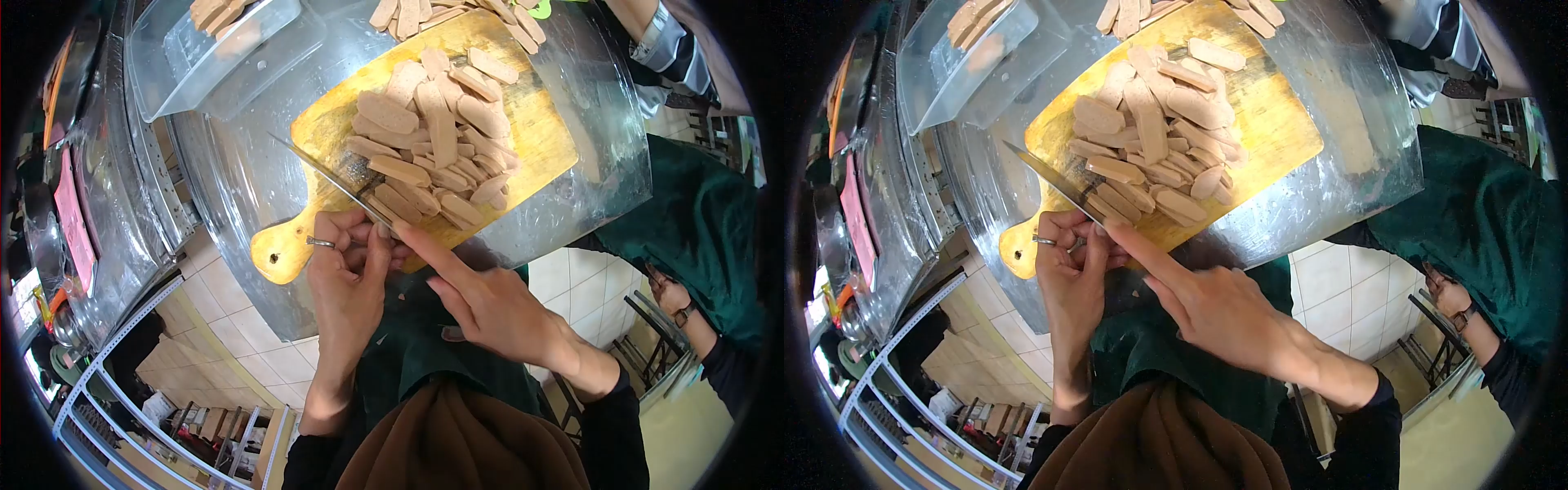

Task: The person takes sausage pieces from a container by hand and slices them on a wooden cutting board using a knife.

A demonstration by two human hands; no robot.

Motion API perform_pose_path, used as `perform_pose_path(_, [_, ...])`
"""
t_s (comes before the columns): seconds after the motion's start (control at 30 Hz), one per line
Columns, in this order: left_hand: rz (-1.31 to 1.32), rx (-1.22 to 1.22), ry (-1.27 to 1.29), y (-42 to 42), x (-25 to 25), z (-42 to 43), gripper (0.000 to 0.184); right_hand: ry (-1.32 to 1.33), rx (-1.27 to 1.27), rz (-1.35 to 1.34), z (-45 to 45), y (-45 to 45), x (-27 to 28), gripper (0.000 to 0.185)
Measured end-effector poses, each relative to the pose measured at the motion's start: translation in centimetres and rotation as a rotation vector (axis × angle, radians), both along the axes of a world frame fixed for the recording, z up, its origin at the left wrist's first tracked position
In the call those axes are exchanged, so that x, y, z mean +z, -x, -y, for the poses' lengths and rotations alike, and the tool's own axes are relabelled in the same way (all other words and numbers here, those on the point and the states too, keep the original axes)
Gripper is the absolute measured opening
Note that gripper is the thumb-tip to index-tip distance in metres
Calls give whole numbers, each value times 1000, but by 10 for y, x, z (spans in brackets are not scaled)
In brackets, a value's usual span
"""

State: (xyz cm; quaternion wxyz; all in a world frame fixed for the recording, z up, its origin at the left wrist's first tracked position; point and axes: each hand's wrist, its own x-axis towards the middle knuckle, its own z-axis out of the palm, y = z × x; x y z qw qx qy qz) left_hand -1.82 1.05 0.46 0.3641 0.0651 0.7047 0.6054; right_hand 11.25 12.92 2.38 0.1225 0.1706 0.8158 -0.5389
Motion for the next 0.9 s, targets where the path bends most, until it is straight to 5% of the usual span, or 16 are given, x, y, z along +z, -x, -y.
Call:
perform_pose_path(0.53, [5,-5,-22,0,-4,-1,18,27,-68,-155,-4,17,-15,63])
perform_pose_path(0.9, [-36,-3,-17,-1,-1,-2,18,92,20,125,-17,7,8,66])
